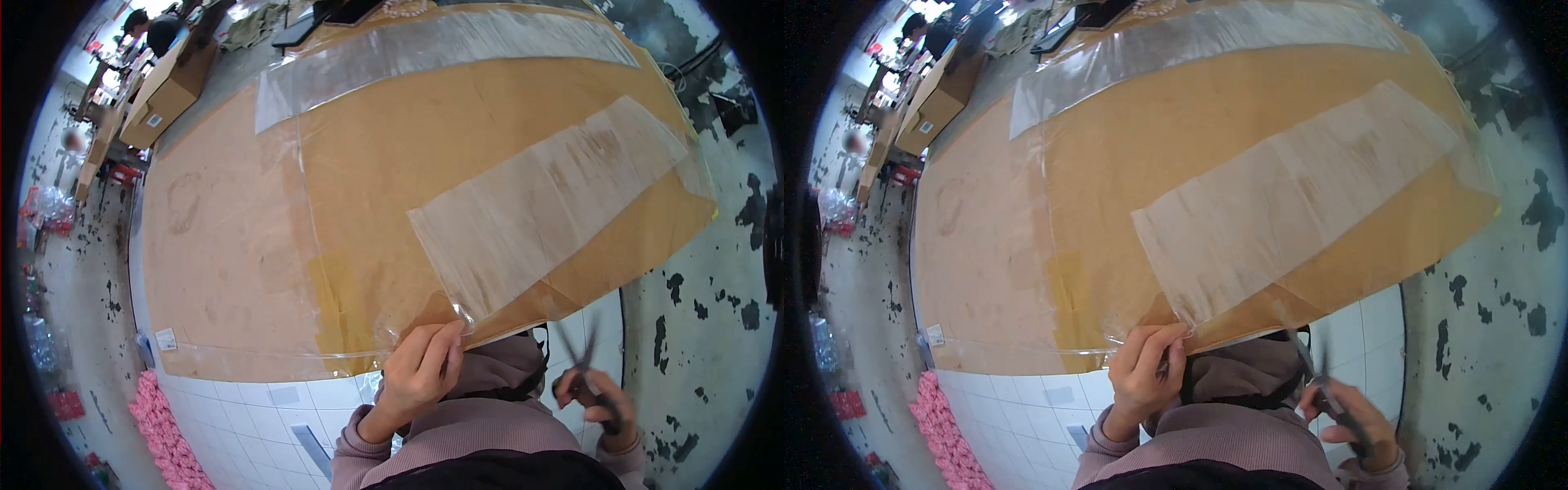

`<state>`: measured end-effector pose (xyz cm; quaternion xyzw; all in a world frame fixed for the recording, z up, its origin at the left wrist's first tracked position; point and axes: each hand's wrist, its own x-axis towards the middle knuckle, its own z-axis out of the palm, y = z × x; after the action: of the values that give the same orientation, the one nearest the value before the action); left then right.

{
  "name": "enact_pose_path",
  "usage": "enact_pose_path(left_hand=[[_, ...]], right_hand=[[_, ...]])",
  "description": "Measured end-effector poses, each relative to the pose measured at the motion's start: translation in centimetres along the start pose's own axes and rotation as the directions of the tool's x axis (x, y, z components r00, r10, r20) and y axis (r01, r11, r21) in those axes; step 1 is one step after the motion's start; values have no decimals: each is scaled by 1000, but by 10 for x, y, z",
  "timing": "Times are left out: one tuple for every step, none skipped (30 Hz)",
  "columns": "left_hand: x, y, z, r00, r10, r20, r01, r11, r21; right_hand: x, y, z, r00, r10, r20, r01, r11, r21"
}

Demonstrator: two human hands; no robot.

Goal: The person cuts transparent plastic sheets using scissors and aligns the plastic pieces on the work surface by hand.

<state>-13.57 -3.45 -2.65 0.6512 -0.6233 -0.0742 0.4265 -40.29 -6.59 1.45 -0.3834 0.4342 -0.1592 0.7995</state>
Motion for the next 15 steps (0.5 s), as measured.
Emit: enact_pose_path(left_hand=[[0,-1,1,1000,10,4,-10,1000,-12],[0,-2,0,1000,19,8,-19,1000,-20],[-1,-2,0,1000,29,9,-29,999,-26],[-1,-3,0,999,39,1,-39,999,-19],[-2,-2,-1,999,48,-11,-48,999,-11],[-3,-2,-1,998,54,-27,-54,999,0],[-5,-2,1,996,74,-54,-73,997,7],[-8,-5,3,992,94,-83,-93,996,16],[-10,-7,6,987,116,-112,-113,993,27],[-12,-8,7,983,130,-131,-124,991,48],[-14,-8,8,979,139,-149,-130,989,68],[-16,-9,10,975,147,-165,-134,987,87],[-18,-10,12,971,154,-186,-137,986,98],[-18,-10,12,968,154,-197,-135,985,108],[-18,-10,13,966,156,-206,-134,984,115]], right_hand=[[3,10,-2,994,80,74,-75,995,-62],[7,16,0,991,82,107,-75,995,-65],[14,19,5,986,82,144,-73,995,-68],[22,22,10,980,80,184,-67,995,-75],[30,24,13,979,58,196,-25,986,-167],[39,22,21,980,33,195,4,982,-189],[49,19,32,980,6,197,37,977,-210],[56,18,42,979,-24,202,71,970,-232],[63,20,49,976,-42,215,88,974,-207],[69,22,54,972,-61,228,104,977,-184],[73,23,56,968,-73,241,115,980,-163],[75,21,57,967,-82,241,129,974,-184],[76,20,57,967,-90,240,141,969,-205],[77,18,57,967,-96,236,150,963,-225],[78,17,57,968,-104,229,163,953,-256]])
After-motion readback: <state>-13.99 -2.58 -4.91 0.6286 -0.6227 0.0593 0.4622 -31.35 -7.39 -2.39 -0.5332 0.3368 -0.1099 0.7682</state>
